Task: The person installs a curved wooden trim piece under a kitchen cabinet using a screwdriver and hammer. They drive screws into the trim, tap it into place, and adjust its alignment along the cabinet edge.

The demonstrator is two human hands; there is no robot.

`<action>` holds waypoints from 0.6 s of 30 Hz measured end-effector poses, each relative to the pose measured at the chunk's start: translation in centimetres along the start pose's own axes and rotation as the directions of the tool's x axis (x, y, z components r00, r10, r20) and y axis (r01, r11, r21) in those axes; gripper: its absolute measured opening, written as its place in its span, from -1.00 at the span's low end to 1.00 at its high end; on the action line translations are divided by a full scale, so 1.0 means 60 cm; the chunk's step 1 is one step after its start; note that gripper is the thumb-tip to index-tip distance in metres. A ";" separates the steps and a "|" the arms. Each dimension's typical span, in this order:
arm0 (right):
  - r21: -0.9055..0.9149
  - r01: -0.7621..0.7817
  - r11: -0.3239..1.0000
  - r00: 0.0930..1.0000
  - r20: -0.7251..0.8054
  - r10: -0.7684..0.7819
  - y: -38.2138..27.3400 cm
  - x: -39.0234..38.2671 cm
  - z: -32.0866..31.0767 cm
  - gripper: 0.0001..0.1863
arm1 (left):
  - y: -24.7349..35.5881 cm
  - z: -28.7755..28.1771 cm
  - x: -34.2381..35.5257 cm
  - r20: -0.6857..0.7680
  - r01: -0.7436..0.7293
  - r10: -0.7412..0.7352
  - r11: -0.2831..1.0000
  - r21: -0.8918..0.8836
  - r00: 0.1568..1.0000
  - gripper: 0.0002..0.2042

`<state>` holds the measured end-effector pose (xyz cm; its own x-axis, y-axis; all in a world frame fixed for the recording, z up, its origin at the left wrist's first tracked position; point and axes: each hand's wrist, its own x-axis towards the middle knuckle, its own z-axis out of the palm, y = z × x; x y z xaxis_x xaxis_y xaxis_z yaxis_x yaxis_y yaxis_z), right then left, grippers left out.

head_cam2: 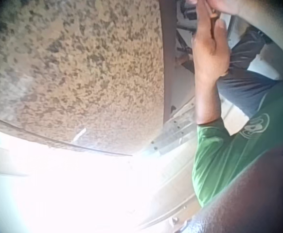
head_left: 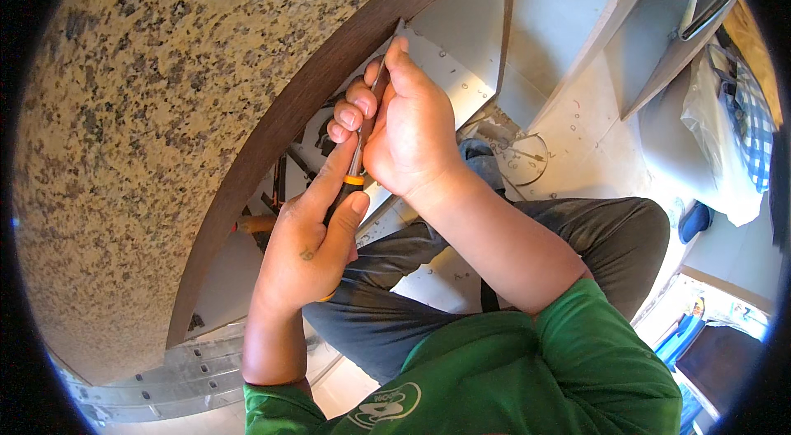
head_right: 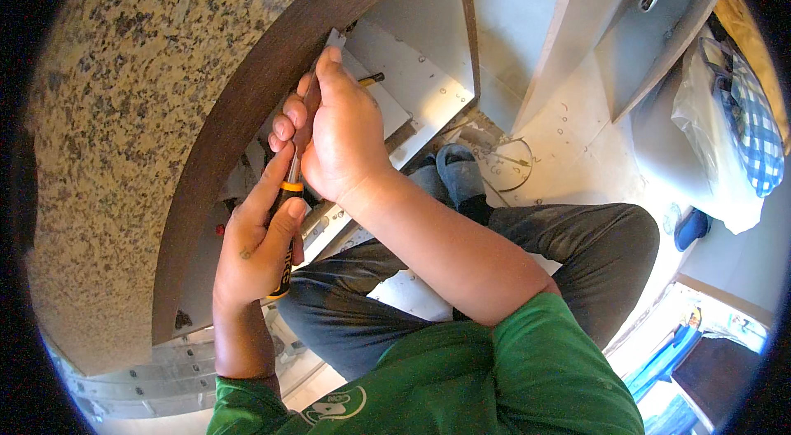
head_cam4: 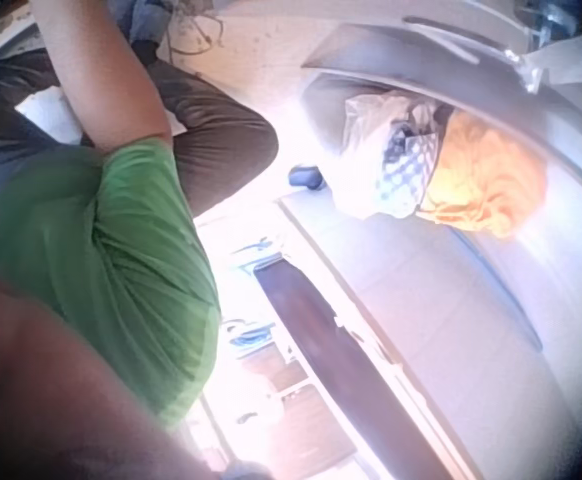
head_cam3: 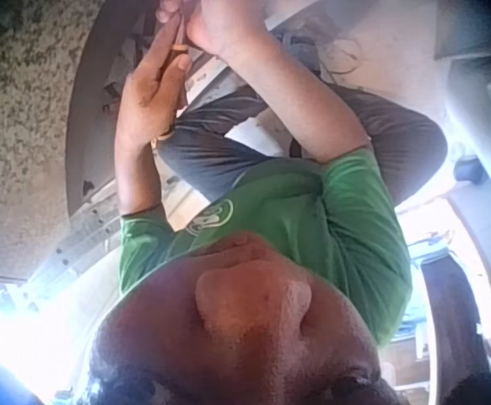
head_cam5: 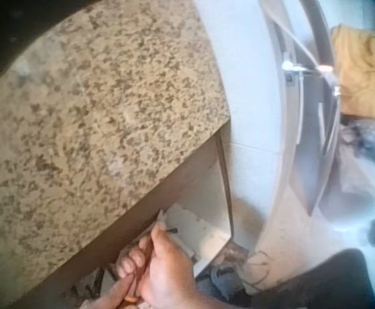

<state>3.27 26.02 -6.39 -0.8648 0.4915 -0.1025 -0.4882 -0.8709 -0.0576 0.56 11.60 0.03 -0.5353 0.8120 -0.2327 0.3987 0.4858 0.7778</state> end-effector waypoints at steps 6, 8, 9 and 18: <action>-0.002 0.001 1.000 1.000 -0.001 -0.001 -0.002 0.002 0.000 -0.55 | 0.003 0.002 0.000 -0.009 0.010 -0.010 1.000 0.021 1.000 -0.47; -0.023 0.073 0.997 0.997 0.001 -0.073 -0.004 0.001 0.002 -0.55 | 0.003 0.004 0.001 0.007 -0.013 0.013 1.000 -0.026 1.000 -0.47; -0.024 0.070 0.997 0.997 -0.005 -0.070 -0.004 0.001 0.003 -0.56 | 0.002 0.004 0.002 -0.003 0.018 -0.018 1.000 -0.010 1.000 -0.47; 0.022 0.066 0.998 0.997 -0.034 -0.065 -0.008 0.014 0.001 -0.53 | -0.008 0.003 0.014 0.006 0.001 0.000 0.999 -0.050 1.000 -0.47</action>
<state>2.78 26.87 -6.38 -0.8265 0.5472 -0.1320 -0.5468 -0.8362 -0.0422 0.08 12.11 -0.64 -0.5308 0.8138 -0.2366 0.3608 0.4696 0.8058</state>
